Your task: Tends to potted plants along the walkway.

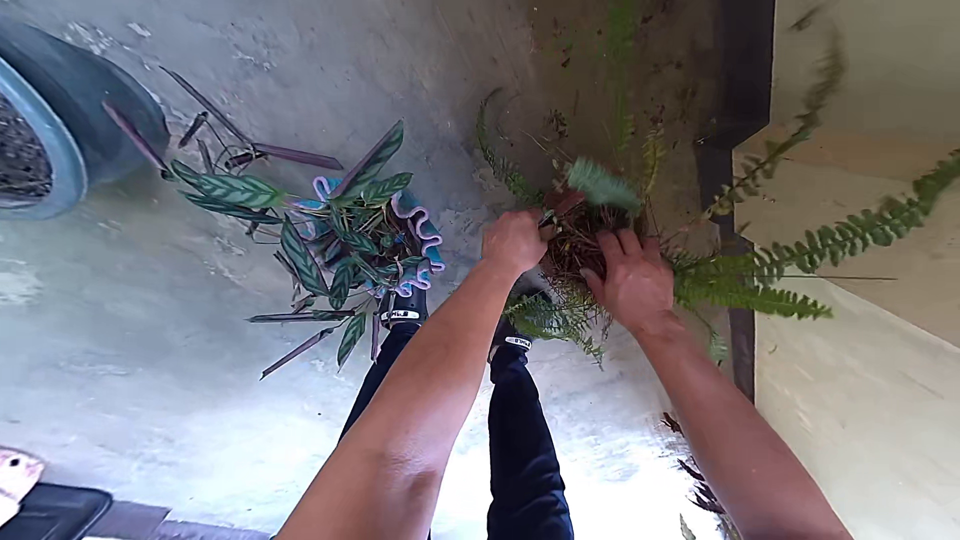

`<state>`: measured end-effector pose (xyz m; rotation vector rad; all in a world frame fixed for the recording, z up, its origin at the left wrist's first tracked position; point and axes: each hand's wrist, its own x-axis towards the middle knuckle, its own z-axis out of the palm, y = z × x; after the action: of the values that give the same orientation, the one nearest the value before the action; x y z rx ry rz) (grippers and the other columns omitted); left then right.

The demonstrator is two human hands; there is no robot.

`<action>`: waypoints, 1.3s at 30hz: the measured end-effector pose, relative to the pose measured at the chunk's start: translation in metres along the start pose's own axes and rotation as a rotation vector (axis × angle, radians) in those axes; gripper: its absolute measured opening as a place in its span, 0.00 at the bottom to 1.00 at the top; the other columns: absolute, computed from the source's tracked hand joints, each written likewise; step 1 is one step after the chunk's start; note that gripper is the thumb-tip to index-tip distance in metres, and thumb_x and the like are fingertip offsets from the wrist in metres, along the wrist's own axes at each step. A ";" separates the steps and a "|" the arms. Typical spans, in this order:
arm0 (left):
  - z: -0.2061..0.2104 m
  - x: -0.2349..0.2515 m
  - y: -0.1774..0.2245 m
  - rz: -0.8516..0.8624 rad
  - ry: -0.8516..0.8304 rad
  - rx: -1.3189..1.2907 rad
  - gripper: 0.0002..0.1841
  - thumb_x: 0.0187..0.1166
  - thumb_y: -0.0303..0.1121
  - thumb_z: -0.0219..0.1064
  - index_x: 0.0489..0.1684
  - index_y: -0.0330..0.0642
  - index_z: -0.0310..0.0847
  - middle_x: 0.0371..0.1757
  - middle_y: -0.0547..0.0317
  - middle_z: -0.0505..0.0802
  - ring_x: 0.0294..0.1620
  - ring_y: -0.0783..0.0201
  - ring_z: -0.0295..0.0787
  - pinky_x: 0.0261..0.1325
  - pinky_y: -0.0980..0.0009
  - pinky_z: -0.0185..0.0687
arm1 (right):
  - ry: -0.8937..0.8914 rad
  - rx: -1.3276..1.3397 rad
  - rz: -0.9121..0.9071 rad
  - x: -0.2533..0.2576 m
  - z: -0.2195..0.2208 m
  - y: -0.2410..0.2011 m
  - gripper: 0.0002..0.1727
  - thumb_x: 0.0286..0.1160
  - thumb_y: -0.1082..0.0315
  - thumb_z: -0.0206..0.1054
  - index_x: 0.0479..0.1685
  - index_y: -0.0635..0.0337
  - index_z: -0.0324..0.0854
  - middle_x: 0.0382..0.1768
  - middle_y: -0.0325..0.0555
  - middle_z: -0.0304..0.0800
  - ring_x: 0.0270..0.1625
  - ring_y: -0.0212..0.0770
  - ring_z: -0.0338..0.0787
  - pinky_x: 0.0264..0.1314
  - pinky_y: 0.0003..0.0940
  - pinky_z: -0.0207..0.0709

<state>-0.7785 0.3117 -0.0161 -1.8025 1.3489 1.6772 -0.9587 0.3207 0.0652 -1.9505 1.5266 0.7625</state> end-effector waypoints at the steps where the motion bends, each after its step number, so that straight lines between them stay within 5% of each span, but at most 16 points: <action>1: 0.002 0.000 0.000 0.006 0.005 -0.039 0.21 0.90 0.51 0.57 0.58 0.42 0.85 0.54 0.37 0.92 0.62 0.36 0.90 0.61 0.32 0.80 | -0.034 -0.012 -0.004 0.004 -0.008 0.003 0.36 0.73 0.45 0.75 0.80 0.49 0.76 0.72 0.54 0.82 0.75 0.67 0.78 0.51 0.64 0.82; 6: 0.016 -0.011 -0.025 -0.001 0.074 -0.325 0.25 0.90 0.51 0.58 0.74 0.42 0.80 0.59 0.36 0.92 0.64 0.37 0.89 0.70 0.34 0.77 | -0.147 -0.041 -0.099 0.020 -0.051 -0.006 0.47 0.72 0.41 0.75 0.93 0.38 0.60 0.90 0.42 0.65 0.90 0.63 0.61 0.69 0.73 0.70; 11: 0.029 -0.038 -0.068 -0.103 0.148 -0.478 0.22 0.91 0.47 0.59 0.73 0.42 0.82 0.61 0.38 0.91 0.64 0.41 0.88 0.71 0.38 0.76 | 0.192 0.011 -0.296 -0.011 -0.073 -0.039 0.29 0.84 0.52 0.65 0.83 0.48 0.74 0.84 0.44 0.75 0.89 0.59 0.66 0.83 0.78 0.52; 15: 0.042 -0.063 -0.096 -0.180 0.180 -0.564 0.20 0.90 0.45 0.62 0.68 0.43 0.86 0.56 0.39 0.93 0.59 0.42 0.90 0.67 0.37 0.78 | 0.261 0.212 -0.391 -0.058 -0.041 -0.072 0.14 0.83 0.62 0.63 0.59 0.53 0.90 0.58 0.47 0.92 0.67 0.53 0.87 0.67 0.55 0.78; 18: 0.049 -0.093 -0.101 -0.234 0.194 -0.686 0.18 0.90 0.47 0.62 0.65 0.47 0.86 0.47 0.45 0.92 0.43 0.50 0.86 0.52 0.45 0.80 | 0.163 0.275 -0.167 -0.057 -0.017 -0.070 0.18 0.79 0.61 0.69 0.64 0.55 0.88 0.67 0.58 0.86 0.68 0.63 0.84 0.62 0.62 0.79; 21: 0.057 -0.127 -0.104 -0.239 0.195 -0.825 0.15 0.89 0.44 0.64 0.63 0.47 0.87 0.40 0.57 0.90 0.30 0.66 0.78 0.38 0.63 0.77 | 0.178 0.301 0.068 -0.038 -0.010 -0.069 0.30 0.79 0.67 0.68 0.83 0.61 0.72 0.82 0.65 0.70 0.79 0.69 0.75 0.74 0.65 0.74; 24: 0.071 -0.155 -0.107 -0.245 0.208 -0.998 0.13 0.88 0.40 0.65 0.59 0.44 0.88 0.31 0.64 0.86 0.19 0.75 0.70 0.24 0.76 0.68 | 0.090 0.339 0.072 -0.043 0.000 -0.091 0.25 0.82 0.71 0.63 0.78 0.65 0.75 0.71 0.66 0.82 0.80 0.68 0.75 0.77 0.59 0.75; 27: 0.079 -0.182 -0.102 -0.275 0.219 -1.124 0.12 0.87 0.37 0.66 0.57 0.40 0.87 0.28 0.65 0.84 0.17 0.75 0.70 0.21 0.78 0.67 | 0.015 0.379 -0.012 -0.063 0.011 -0.112 0.20 0.81 0.67 0.64 0.71 0.58 0.83 0.78 0.57 0.77 0.83 0.61 0.74 0.78 0.59 0.73; 30: 0.076 -0.212 -0.089 -0.275 0.209 -1.210 0.10 0.87 0.35 0.66 0.54 0.39 0.88 0.29 0.66 0.85 0.17 0.76 0.70 0.20 0.80 0.66 | 0.173 0.368 0.034 -0.070 0.005 -0.108 0.22 0.78 0.65 0.66 0.71 0.52 0.85 0.84 0.54 0.72 0.79 0.62 0.77 0.70 0.62 0.76; 33: 0.075 -0.237 -0.082 -0.221 0.178 -1.263 0.10 0.87 0.33 0.65 0.55 0.40 0.88 0.26 0.68 0.83 0.16 0.77 0.66 0.18 0.81 0.63 | 0.194 0.347 0.253 -0.059 -0.008 -0.080 0.32 0.80 0.61 0.65 0.86 0.54 0.69 0.88 0.64 0.62 0.71 0.70 0.82 0.59 0.67 0.80; 35: 0.076 -0.247 -0.080 -0.201 0.178 -1.288 0.09 0.87 0.32 0.65 0.54 0.39 0.88 0.22 0.69 0.79 0.14 0.77 0.64 0.17 0.81 0.60 | 0.044 0.338 0.452 -0.052 -0.007 -0.065 0.34 0.88 0.57 0.59 0.91 0.56 0.59 0.81 0.68 0.70 0.68 0.72 0.83 0.61 0.69 0.79; 39: 0.082 -0.257 -0.081 -0.216 0.155 -1.277 0.10 0.88 0.33 0.63 0.54 0.40 0.88 0.21 0.69 0.77 0.14 0.77 0.63 0.17 0.81 0.60 | -0.224 0.328 0.609 -0.057 0.004 -0.073 0.22 0.95 0.59 0.47 0.78 0.59 0.71 0.63 0.64 0.87 0.59 0.67 0.91 0.56 0.65 0.83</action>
<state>-0.7256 0.5180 0.1674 -2.5409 -0.0924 2.5246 -0.8988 0.3771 0.1084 -1.1242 1.9738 0.8654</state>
